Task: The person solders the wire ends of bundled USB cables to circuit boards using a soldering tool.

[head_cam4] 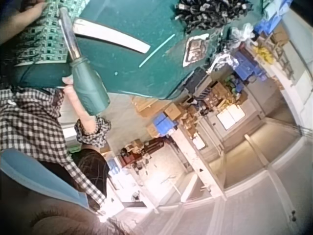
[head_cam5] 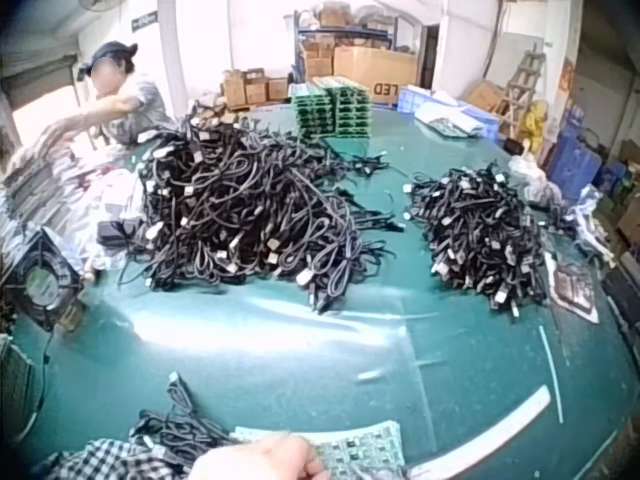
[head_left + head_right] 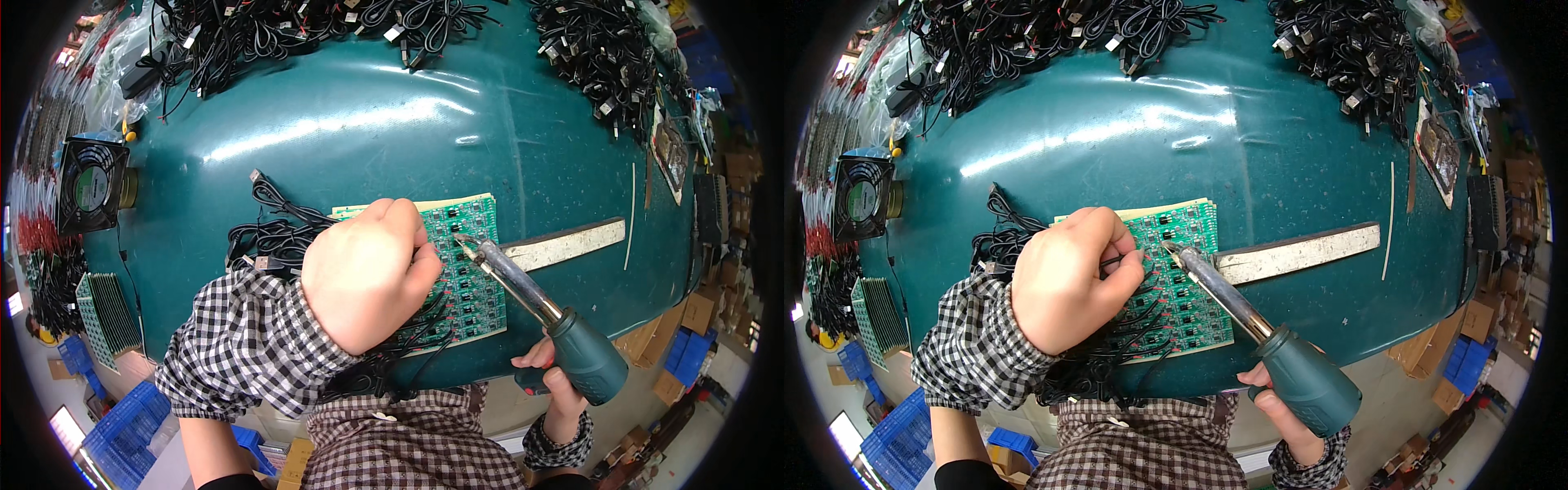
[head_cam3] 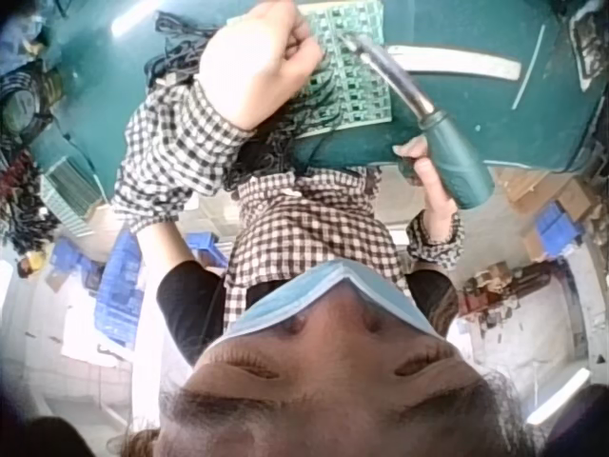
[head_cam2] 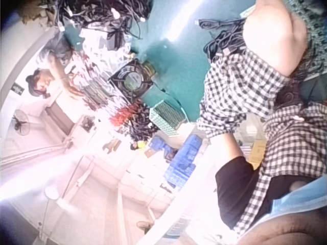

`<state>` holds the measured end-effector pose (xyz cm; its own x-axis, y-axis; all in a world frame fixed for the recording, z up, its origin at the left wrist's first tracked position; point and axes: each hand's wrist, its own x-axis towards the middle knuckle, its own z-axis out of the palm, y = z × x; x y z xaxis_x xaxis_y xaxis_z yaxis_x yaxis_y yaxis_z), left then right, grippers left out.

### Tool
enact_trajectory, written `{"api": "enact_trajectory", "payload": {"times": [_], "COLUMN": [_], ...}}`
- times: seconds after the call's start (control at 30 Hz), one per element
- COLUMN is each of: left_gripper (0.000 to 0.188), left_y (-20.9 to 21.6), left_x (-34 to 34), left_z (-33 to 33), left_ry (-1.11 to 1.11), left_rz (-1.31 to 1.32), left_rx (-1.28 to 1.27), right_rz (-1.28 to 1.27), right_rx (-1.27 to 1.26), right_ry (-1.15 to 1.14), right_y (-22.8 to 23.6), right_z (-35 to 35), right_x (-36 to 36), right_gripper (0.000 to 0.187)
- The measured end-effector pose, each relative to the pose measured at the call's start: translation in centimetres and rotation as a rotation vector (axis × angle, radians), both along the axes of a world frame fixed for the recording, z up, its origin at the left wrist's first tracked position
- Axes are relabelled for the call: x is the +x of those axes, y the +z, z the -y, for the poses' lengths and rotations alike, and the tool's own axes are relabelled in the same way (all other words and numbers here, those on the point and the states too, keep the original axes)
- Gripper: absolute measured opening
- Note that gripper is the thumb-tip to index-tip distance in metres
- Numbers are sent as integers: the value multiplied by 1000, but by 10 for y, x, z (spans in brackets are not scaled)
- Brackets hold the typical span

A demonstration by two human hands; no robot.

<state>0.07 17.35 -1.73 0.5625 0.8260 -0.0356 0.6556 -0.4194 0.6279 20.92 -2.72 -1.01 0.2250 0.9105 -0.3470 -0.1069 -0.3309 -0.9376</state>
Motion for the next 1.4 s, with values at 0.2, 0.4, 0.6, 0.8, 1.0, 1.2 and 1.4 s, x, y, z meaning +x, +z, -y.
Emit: {"api": "enact_trajectory", "payload": {"times": [0.2, 0.4, 0.6, 0.8, 1.0, 1.2, 1.4], "left_gripper": [13, 13, 14, 16, 15, 15, 16], "left_y": [-3, -4, -3, -6, -5, -4, -5], "left_x": [0, -2, -1, 0, 1, 4, 3], "left_z": [0, 8, 8, 13, 12, 14, 14], "left_ry": [37, 7, -7, 16, -49, -3, -3], "left_rz": [86, 60, 76, 48, -5, -3, -38], "left_rx": [-117, -39, -47, -45, 37, -26, -12], "right_rz": [-12, -12, -10, -6, 10, 13, 1], "right_rx": [46, 58, 76, 67, 79, 96, 89], "right_ry": [-36, -33, -16, -13, -4, -14, -27], "right_y": [1, -1, -2, -2, -1, -3, 0], "right_z": [-4, 0, 2, 1, 2, 3, 2], "right_x": [-2, 0, 4, 3, 4, 2, 1], "right_gripper": [62, 63, 65, 66, 64, 64, 62]}}
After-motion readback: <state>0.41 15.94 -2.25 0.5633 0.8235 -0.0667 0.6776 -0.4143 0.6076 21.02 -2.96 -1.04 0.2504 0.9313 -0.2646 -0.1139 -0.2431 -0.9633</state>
